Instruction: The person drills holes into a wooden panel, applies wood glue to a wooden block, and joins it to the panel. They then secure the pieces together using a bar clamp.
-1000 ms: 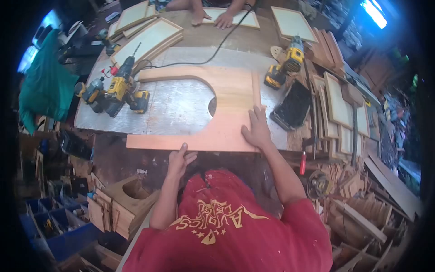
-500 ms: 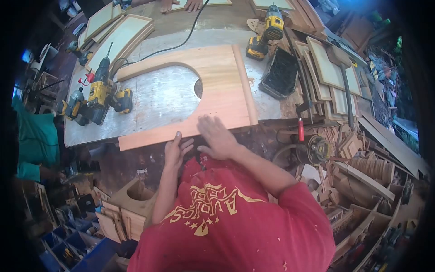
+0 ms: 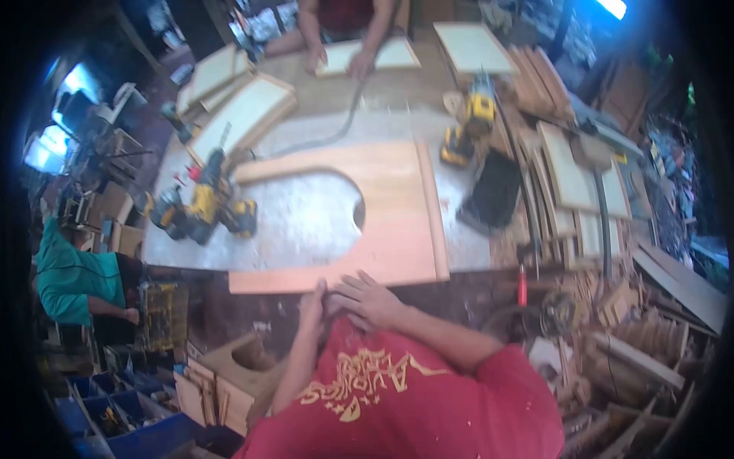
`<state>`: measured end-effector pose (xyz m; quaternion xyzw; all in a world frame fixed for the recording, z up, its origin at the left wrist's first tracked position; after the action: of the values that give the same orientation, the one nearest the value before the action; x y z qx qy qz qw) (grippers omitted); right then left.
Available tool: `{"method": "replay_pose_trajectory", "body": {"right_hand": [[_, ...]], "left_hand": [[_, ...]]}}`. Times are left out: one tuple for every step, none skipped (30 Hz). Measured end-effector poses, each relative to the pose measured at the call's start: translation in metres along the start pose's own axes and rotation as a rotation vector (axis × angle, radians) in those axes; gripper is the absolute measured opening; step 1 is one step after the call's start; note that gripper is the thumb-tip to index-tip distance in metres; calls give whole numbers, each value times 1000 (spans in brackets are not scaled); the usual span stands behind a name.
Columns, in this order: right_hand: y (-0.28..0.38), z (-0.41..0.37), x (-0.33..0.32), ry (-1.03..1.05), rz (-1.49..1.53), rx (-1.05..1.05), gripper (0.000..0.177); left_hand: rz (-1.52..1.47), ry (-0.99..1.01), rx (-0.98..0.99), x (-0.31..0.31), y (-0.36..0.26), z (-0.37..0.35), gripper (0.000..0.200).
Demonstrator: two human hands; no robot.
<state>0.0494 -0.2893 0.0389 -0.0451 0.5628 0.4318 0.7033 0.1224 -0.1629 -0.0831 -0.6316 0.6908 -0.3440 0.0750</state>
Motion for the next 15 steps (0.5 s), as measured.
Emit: {"method": "replay_pose_trajectory", "body": {"right_hand": [[-8, -7, -11, -79, -34, 84, 60], [-19, -15, -20, -146, -45, 155, 61], [-29, -24, -28, -171, -110, 232, 62], [-37, -37, -36, -194, -168, 315, 62], [-48, -50, -46, -216, -224, 403, 63], [-55, -62, -56, -228, -263, 427, 63], [-61, -75, -65, -242, -301, 454, 63], [-67, -86, -73, -254, -337, 485, 64], [-71, -94, -76, -280, -331, 490, 63], [-75, -101, -77, -305, -324, 499, 63], [-77, -107, -78, -329, -317, 507, 63], [-76, -107, -80, -306, -343, 521, 62], [-73, -104, -83, -282, -365, 527, 62], [-74, -99, -84, -255, -385, 524, 61], [-78, -99, -86, -282, -398, 541, 61]], "left_hand": [[-15, 9, -22, 2, 3, 0, 50], [-13, 13, -5, 4, 0, 0, 51], [-11, 13, -1, 5, 0, -1, 52], [-15, 14, 8, 4, 1, -1, 52], [-19, 15, 12, 3, 2, 2, 53], [-22, 13, 12, 2, 3, 4, 53], [-30, 6, 22, 2, 2, 4, 53], [-37, -2, 27, 2, 3, 5, 54], [-44, -9, 28, 2, 5, 4, 54], [-38, -16, 32, 2, 6, 4, 55], [-33, -23, 36, 1, 5, 4, 56], [-32, -32, 40, 2, 4, 3, 57], [-17, -29, 37, 4, 4, 2, 57], [-9, -32, 37, 5, 2, 2, 57], [-11, -42, 36, 5, 1, 0, 57]]}}
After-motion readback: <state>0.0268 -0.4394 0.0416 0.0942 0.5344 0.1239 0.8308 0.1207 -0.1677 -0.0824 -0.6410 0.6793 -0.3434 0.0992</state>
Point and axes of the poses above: each hand's wrist, its own z-axis towards the middle knuckle, its own x-axis out of the palm, y = z × x, the point moved 8 cm from there along z, towards the middle knuckle, and after that the axes turned 13 degrees about -x, right-handed, at the moved point
